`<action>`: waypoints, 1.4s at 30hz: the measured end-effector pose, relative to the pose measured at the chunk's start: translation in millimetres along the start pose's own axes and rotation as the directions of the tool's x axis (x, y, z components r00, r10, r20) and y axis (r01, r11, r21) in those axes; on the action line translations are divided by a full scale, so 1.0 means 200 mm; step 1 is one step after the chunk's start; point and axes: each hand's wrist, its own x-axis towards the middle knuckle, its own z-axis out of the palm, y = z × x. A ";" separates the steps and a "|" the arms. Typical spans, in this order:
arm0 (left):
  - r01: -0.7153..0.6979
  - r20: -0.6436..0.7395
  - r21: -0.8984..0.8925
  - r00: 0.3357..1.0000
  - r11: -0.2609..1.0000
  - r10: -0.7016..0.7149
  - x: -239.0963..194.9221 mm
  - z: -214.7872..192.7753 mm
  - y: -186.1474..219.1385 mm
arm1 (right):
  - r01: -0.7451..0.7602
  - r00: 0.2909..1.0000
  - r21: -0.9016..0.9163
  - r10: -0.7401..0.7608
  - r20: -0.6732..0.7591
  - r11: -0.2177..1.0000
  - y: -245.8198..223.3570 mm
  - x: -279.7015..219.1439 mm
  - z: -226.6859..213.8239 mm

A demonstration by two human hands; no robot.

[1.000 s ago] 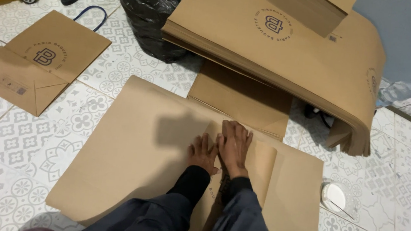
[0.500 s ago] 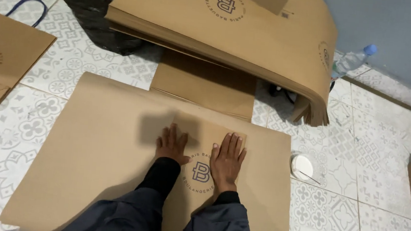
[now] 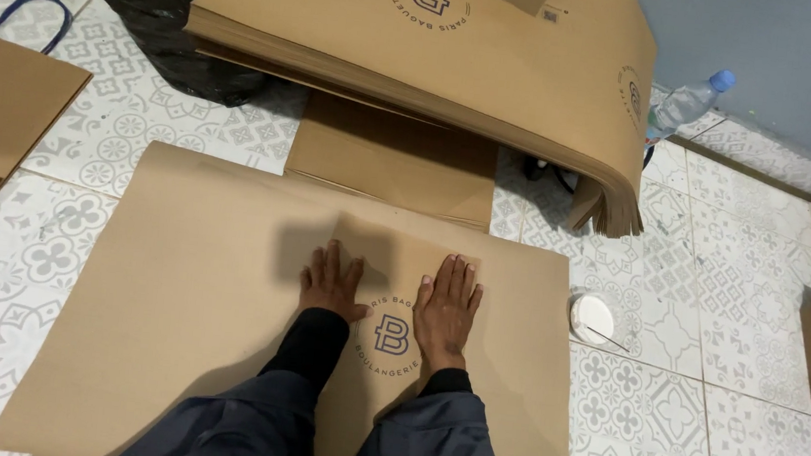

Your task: The person sits on the floor and assembles flat paper bags by applying glue to the center seam with a small brush, then folding and pressing the sides to adhere them. The person repeats this process for multiple bags, handling the flat paper and a small container of glue.

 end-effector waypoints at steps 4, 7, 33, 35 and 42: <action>0.006 -0.009 0.005 1.000 1.000 -0.005 0.02 0.02 -0.01 | -0.007 1.000 -0.003 0.007 0.029 1.000 -0.02 -0.01 -0.05; 0.016 0.019 0.026 1.000 1.000 -0.016 0.02 0.02 0.01 | -0.020 0.998 -0.018 0.021 0.057 1.000 -0.01 0.00 -0.04; -0.001 -0.081 -0.036 0.997 0.999 -0.002 0.00 0.04 0.03 | 0.470 0.881 -0.006 -0.469 -0.054 0.883 -0.36 0.30 0.11; -0.017 -0.073 -0.103 0.997 0.995 0.009 -0.05 -0.02 0.03 | 0.489 0.870 -0.034 -0.490 -0.049 0.872 -0.35 0.30 0.08; -0.008 -0.050 -0.084 0.999 0.996 0.004 -0.04 -0.02 0.03 | 0.451 0.892 -0.035 -0.450 0.035 0.892 -0.37 0.26 0.04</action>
